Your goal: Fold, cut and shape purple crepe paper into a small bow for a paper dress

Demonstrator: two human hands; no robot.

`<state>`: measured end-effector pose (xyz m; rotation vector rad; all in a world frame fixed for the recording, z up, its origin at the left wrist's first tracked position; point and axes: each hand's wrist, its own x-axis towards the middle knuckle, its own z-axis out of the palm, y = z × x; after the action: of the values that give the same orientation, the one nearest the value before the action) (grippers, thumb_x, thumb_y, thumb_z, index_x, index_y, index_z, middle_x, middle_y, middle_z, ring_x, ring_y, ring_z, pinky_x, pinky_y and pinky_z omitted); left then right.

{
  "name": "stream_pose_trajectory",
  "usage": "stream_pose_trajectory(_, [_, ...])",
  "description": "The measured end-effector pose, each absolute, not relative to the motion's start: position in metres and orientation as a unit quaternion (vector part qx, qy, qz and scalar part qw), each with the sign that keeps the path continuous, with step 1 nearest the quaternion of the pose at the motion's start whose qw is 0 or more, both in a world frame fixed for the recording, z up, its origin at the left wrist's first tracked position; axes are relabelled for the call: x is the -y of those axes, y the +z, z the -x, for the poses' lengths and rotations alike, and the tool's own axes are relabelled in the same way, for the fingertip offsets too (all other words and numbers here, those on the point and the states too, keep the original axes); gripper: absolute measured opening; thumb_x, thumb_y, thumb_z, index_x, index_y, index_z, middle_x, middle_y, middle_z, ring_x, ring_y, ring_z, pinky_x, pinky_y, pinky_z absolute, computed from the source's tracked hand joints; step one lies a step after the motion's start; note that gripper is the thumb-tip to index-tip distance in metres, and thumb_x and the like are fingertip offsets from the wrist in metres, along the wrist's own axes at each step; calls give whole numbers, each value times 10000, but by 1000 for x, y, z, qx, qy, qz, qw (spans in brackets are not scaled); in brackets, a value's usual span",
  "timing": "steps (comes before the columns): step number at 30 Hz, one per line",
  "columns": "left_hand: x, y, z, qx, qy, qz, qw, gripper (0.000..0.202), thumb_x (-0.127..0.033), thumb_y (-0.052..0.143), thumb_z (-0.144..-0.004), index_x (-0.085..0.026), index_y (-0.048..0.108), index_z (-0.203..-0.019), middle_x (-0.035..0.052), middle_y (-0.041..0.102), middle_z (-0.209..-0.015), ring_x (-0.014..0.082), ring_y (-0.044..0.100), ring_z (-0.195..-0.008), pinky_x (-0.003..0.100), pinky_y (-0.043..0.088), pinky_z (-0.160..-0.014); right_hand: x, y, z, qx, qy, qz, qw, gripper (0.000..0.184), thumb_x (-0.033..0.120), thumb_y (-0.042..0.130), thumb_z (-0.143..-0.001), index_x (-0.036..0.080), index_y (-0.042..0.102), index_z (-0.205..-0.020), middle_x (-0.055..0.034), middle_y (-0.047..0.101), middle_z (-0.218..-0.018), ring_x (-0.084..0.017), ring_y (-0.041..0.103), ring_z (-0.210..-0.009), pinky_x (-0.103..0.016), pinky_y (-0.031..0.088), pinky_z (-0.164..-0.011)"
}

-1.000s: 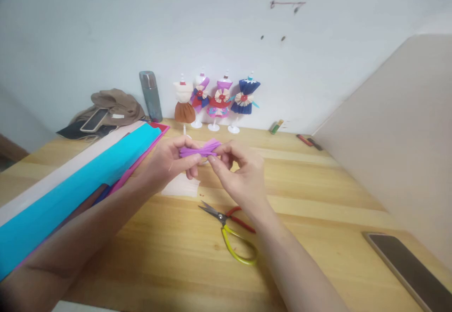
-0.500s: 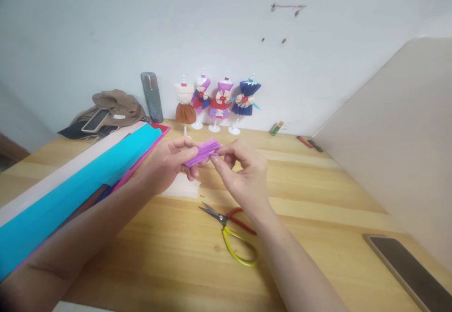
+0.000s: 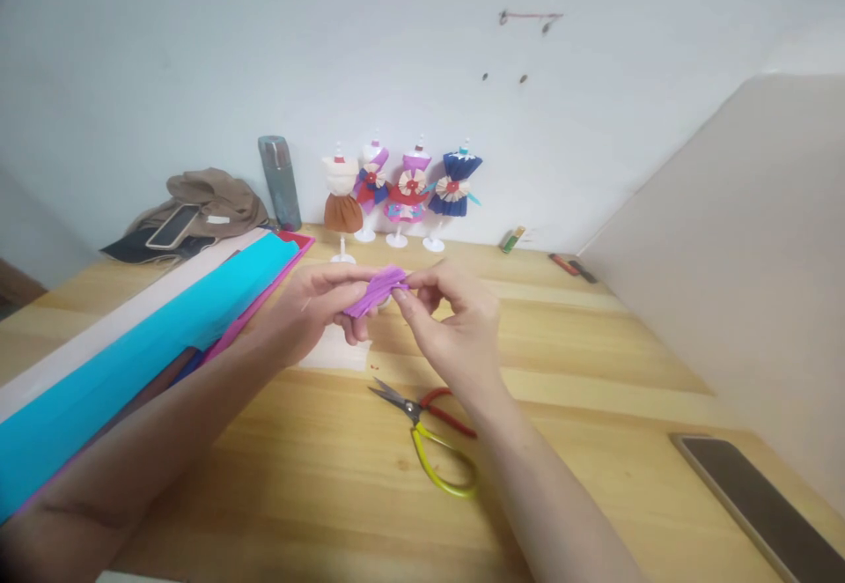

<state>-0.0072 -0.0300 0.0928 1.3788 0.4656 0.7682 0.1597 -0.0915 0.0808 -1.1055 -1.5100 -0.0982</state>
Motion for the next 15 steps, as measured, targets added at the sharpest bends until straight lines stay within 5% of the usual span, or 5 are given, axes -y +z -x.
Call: stream_pose_trajectory(15, [32,91,8,-207,315,-673,636,388,-334,594,-836,-132,668,-1159,32,677,-800,78,600,-493,189,482,-456,92,80,-158,644,-78,495,579,106,226,699,-804,222,635,-720,25,548,-584,-125,493,-512,-289,404,-494])
